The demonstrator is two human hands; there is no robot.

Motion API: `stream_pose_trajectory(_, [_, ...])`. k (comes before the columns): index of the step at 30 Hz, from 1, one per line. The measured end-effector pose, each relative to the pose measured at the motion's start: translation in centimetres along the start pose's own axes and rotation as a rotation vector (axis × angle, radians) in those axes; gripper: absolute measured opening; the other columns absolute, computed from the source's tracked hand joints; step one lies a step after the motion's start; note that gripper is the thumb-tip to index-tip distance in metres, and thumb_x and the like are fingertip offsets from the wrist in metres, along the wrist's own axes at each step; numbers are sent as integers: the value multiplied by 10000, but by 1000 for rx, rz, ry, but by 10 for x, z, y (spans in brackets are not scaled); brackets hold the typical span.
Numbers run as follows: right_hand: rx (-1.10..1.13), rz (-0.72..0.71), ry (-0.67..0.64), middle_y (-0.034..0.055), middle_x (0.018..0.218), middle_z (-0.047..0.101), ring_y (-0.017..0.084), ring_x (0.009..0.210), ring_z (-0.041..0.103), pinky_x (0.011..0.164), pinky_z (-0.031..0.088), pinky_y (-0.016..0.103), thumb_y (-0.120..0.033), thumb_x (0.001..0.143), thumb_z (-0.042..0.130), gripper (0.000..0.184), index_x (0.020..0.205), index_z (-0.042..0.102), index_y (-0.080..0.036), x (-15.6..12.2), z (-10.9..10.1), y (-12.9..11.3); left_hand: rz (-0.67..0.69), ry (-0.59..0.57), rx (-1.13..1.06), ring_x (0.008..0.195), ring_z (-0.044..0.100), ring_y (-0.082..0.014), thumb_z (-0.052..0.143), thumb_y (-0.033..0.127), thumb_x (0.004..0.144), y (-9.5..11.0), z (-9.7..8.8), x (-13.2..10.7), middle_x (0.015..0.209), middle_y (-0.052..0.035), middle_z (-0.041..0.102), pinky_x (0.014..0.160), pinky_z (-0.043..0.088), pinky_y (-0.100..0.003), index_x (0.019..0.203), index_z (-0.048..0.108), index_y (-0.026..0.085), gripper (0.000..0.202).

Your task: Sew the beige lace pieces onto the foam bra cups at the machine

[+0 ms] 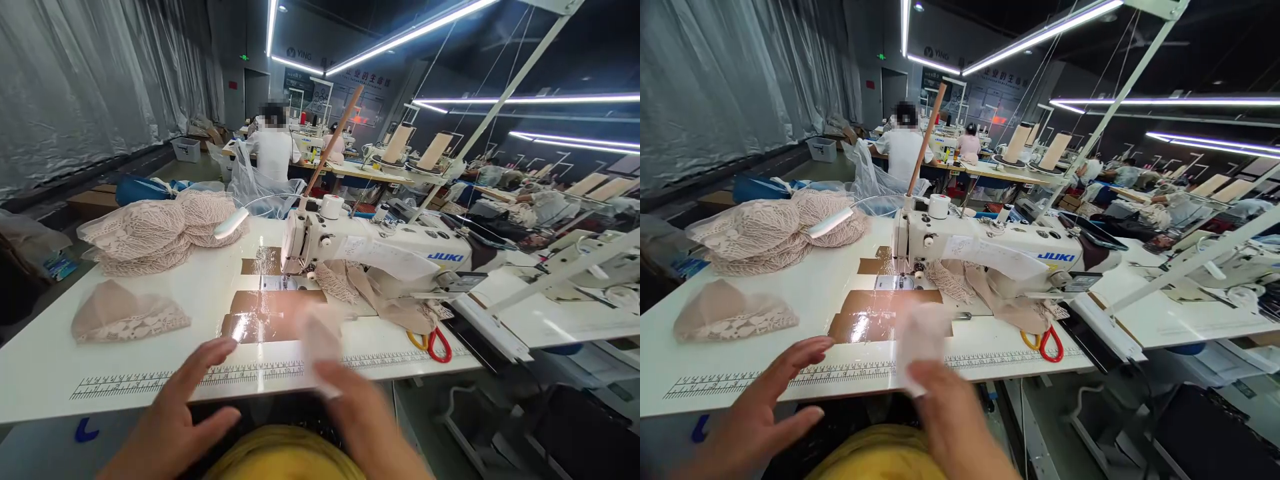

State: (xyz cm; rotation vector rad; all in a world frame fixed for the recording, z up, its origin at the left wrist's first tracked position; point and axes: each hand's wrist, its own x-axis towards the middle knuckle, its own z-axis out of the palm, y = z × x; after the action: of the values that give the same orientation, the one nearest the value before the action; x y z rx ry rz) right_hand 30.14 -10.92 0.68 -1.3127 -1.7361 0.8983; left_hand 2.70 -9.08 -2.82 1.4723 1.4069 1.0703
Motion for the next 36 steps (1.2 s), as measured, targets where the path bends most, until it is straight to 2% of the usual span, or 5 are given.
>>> stream_pose_trajectory(6, [270,-60,-561,26,783,631,155,730,582,678,457,240,-380,951,373,390,840,677,-163,17,43,-4,73,-592,129,839,626,-239,593,332,820,39,32,-7,948,-26,690,724,477,-276,1009,629,282,199])
stream_pose_trajectory(19, [-95,-359,269,9,784,625,137,661,562,607,421,236,-82,757,563,168,849,571,-223,34,-11,-9,-113,-221,230,677,575,-231,590,340,780,-3,1,0,674,-1,635,652,461,-279,803,646,249,109])
stream_pose_trajectory(24, [199,46,-338,-8,702,538,125,637,476,579,360,231,-242,817,581,90,748,574,-184,42,3,4,-159,-647,-251,802,615,-249,538,509,838,9,3,-18,989,-79,673,723,510,-327,1237,593,249,479])
stream_pose_trajectory(29, [757,354,-849,-58,597,392,61,509,331,489,265,190,-515,723,711,405,714,526,-155,41,27,27,-15,-406,85,1135,527,-310,759,397,691,22,19,-3,1375,-50,498,1021,400,-380,1367,462,375,739])
stream_pose_trajectory(36, [811,271,-433,-59,671,445,69,563,374,546,310,194,-414,764,727,536,1213,535,-193,46,31,32,-98,-638,-50,1261,464,-314,663,460,780,17,27,25,1444,-63,444,1058,381,-408,1471,265,288,816])
